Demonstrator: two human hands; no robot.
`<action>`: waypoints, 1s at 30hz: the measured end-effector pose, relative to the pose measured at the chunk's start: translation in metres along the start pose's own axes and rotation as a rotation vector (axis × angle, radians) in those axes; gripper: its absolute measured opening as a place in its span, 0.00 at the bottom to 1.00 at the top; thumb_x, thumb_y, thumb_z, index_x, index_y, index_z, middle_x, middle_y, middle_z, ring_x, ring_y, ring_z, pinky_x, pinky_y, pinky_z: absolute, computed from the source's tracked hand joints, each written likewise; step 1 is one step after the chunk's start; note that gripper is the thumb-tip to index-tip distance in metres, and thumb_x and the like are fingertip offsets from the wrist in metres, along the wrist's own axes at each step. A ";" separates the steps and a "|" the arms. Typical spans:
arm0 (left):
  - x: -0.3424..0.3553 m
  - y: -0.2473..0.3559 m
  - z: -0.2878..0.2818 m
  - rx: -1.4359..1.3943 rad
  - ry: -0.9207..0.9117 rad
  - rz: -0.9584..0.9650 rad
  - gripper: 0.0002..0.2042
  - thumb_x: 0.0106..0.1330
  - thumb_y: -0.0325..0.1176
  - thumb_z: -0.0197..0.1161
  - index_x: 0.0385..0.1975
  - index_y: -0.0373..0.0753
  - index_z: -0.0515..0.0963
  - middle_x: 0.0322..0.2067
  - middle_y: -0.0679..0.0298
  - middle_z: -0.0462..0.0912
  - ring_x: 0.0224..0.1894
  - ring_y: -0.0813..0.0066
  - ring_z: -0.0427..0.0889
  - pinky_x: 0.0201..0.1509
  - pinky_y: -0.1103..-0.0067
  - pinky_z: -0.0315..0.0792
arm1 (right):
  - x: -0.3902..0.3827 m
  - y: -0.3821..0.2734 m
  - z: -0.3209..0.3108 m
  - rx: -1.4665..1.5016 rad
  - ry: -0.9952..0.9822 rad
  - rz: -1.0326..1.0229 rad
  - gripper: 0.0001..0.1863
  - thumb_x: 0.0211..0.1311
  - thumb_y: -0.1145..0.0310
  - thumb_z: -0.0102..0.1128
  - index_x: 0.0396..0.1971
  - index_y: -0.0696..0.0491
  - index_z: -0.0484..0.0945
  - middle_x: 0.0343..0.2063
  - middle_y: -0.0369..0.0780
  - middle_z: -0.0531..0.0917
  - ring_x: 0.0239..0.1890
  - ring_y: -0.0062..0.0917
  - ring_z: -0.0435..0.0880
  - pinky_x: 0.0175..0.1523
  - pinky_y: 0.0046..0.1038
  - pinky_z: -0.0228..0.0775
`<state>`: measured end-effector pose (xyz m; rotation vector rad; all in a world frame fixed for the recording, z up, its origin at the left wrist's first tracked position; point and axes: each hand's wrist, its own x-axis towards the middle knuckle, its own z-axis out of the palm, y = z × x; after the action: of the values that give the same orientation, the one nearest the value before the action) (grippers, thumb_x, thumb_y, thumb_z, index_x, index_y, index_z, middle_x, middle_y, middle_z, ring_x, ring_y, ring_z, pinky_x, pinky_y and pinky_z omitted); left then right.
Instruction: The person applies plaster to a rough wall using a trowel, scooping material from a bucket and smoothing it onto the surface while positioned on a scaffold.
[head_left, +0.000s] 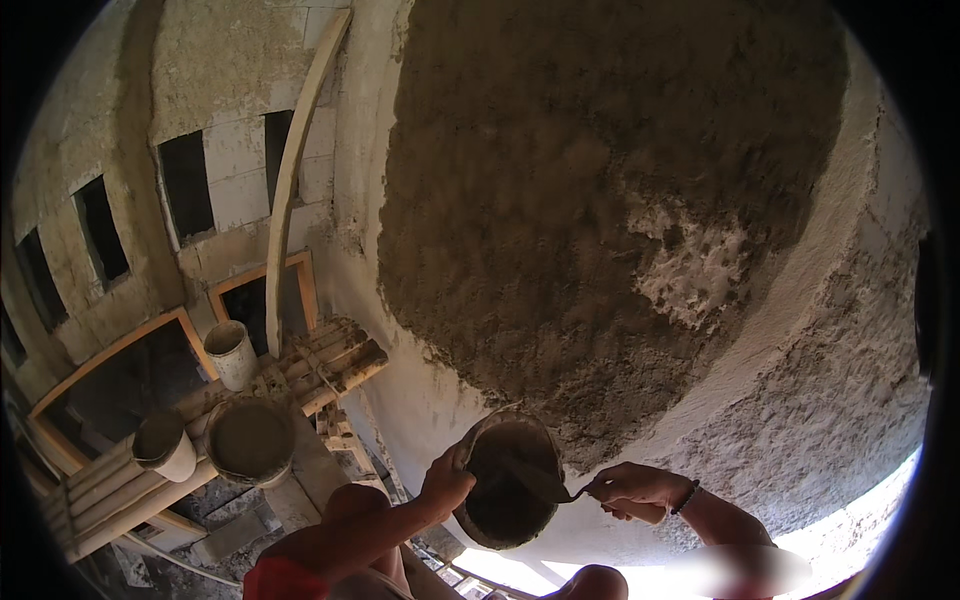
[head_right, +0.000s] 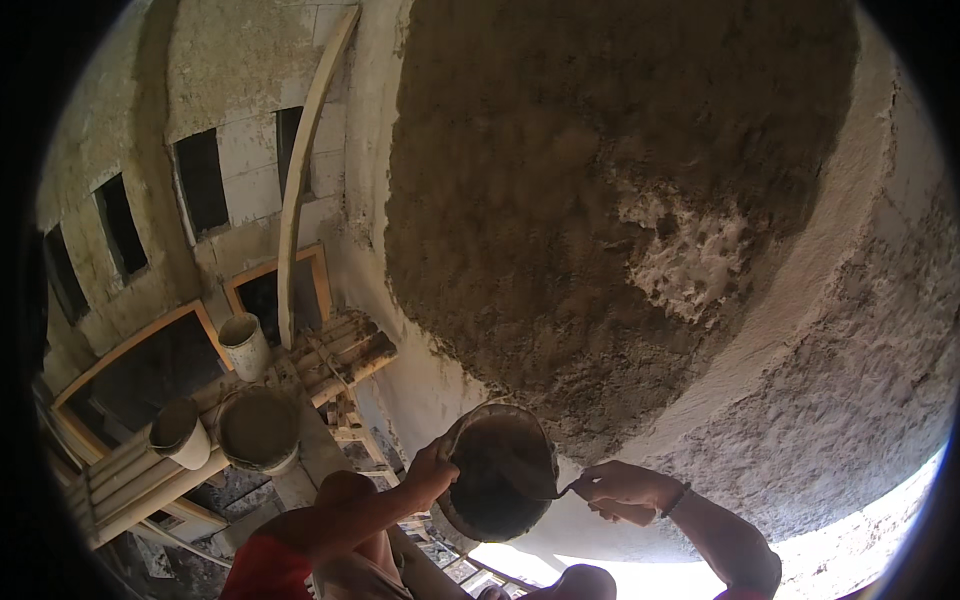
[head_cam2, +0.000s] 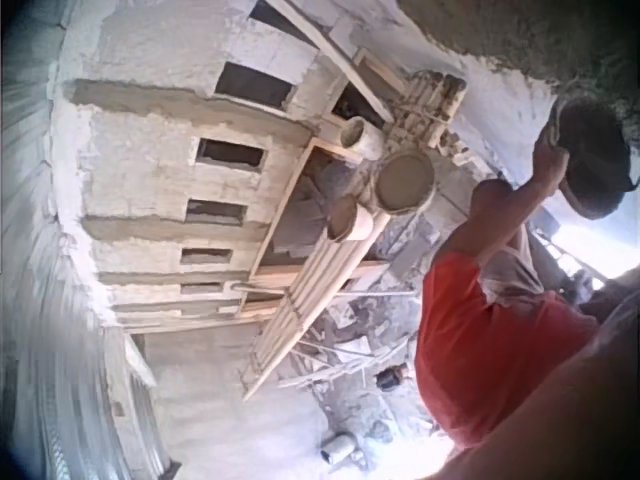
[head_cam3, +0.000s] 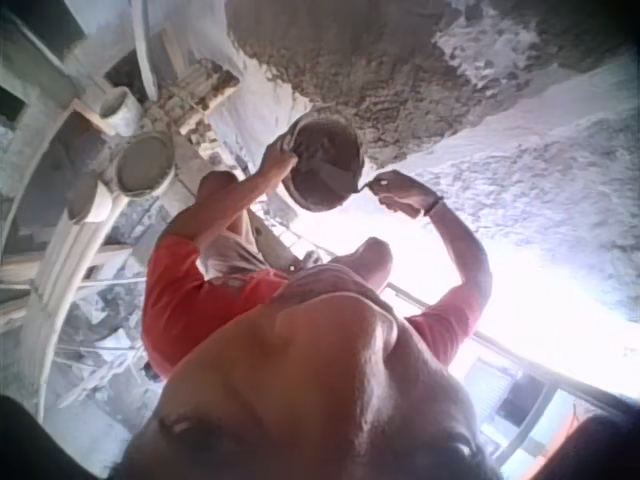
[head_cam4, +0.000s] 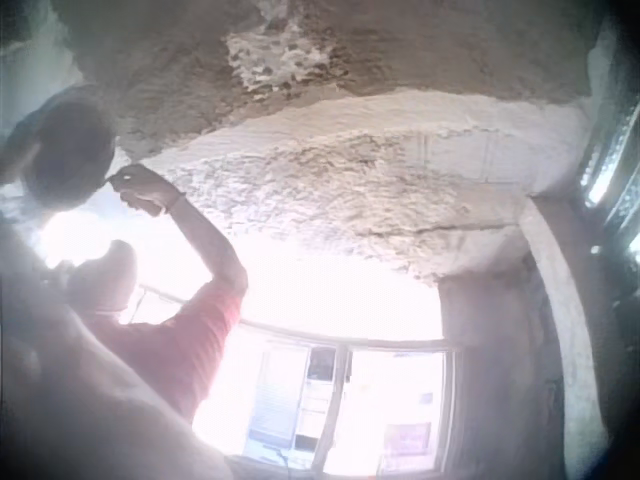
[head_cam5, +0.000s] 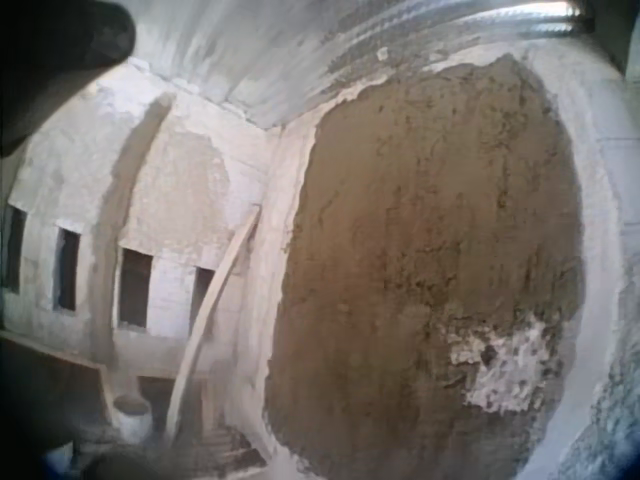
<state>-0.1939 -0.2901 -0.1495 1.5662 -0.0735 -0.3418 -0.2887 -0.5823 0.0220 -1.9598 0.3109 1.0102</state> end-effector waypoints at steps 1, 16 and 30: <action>0.002 0.008 0.003 0.016 -0.001 -0.005 0.32 0.47 0.17 0.56 0.59 0.34 0.71 0.35 0.62 0.78 0.32 0.72 0.75 0.35 0.75 0.71 | 0.012 0.008 0.012 -0.122 -0.025 0.040 0.20 0.70 0.54 0.54 0.44 0.57 0.78 0.27 0.38 0.81 0.25 0.22 0.79 0.31 0.27 0.75; 0.013 0.037 -0.013 -0.188 -0.068 0.006 0.27 0.51 0.18 0.52 0.56 0.33 0.72 0.31 0.69 0.73 0.30 0.82 0.68 0.34 0.82 0.67 | 0.096 0.003 0.058 -1.231 0.497 -0.301 0.19 0.59 0.73 0.55 0.52 0.53 0.72 0.31 0.48 0.82 0.35 0.43 0.87 0.34 0.40 0.82; 0.011 0.038 -0.013 0.054 -0.144 0.157 0.31 0.47 0.19 0.52 0.58 0.34 0.71 0.37 0.68 0.77 0.36 0.79 0.71 0.44 0.82 0.68 | 0.092 0.021 0.078 -1.283 0.514 -0.484 0.13 0.58 0.67 0.54 0.41 0.55 0.79 0.26 0.46 0.82 0.28 0.40 0.84 0.29 0.39 0.79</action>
<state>-0.1738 -0.2819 -0.1144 1.5770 -0.3179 -0.3307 -0.2835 -0.5171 -0.0816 -3.1957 -0.7125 0.3077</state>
